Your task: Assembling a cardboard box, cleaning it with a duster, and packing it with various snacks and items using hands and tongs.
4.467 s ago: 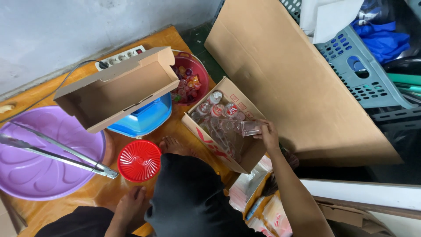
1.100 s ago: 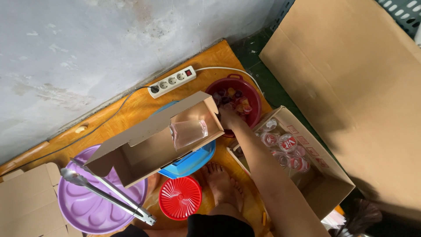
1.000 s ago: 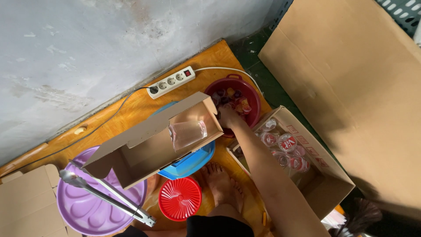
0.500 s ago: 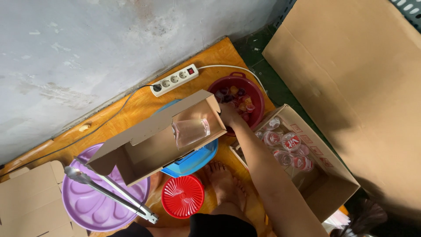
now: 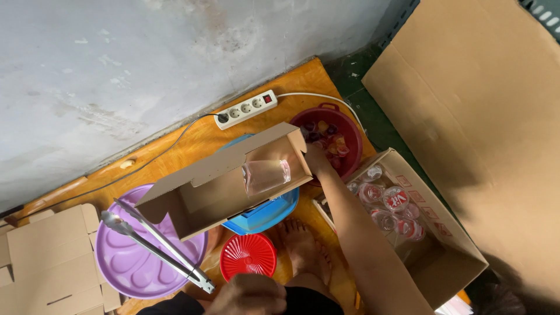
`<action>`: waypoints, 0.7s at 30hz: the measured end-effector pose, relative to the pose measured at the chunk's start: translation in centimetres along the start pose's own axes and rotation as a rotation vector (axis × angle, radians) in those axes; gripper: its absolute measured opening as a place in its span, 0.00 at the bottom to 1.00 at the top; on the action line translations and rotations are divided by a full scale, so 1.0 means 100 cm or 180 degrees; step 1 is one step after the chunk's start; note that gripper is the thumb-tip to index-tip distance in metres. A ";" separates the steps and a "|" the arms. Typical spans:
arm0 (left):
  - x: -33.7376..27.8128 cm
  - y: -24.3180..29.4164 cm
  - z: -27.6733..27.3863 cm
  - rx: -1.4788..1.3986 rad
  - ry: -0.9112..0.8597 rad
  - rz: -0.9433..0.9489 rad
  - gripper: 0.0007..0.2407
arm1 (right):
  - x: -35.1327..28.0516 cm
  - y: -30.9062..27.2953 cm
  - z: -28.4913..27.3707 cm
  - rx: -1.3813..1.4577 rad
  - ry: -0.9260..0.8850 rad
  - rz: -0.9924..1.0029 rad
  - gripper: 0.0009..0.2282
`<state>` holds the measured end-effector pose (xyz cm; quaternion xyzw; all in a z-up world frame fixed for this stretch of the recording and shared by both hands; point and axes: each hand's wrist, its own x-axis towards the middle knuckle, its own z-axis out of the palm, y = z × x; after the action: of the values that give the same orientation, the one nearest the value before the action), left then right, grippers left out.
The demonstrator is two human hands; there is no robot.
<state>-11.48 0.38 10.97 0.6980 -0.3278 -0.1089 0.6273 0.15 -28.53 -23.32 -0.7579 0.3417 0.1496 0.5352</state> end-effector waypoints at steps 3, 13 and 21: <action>0.020 -0.021 0.005 0.1300 0.0676 -0.0034 0.10 | -0.011 -0.014 -0.004 0.0467 0.0026 0.0528 0.27; 0.044 -0.115 -0.002 0.3044 -0.0039 -0.0393 0.28 | -0.043 -0.044 -0.013 0.0148 -0.0256 0.0757 0.33; 0.040 -0.131 -0.003 0.3172 0.0183 0.0156 0.22 | -0.049 -0.036 -0.026 0.0115 0.0019 0.0283 0.24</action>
<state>-4.05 -1.82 -0.38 0.9077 -0.3388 0.0951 0.2287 -1.30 -28.47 -16.89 -0.7326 0.3793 0.1649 0.5406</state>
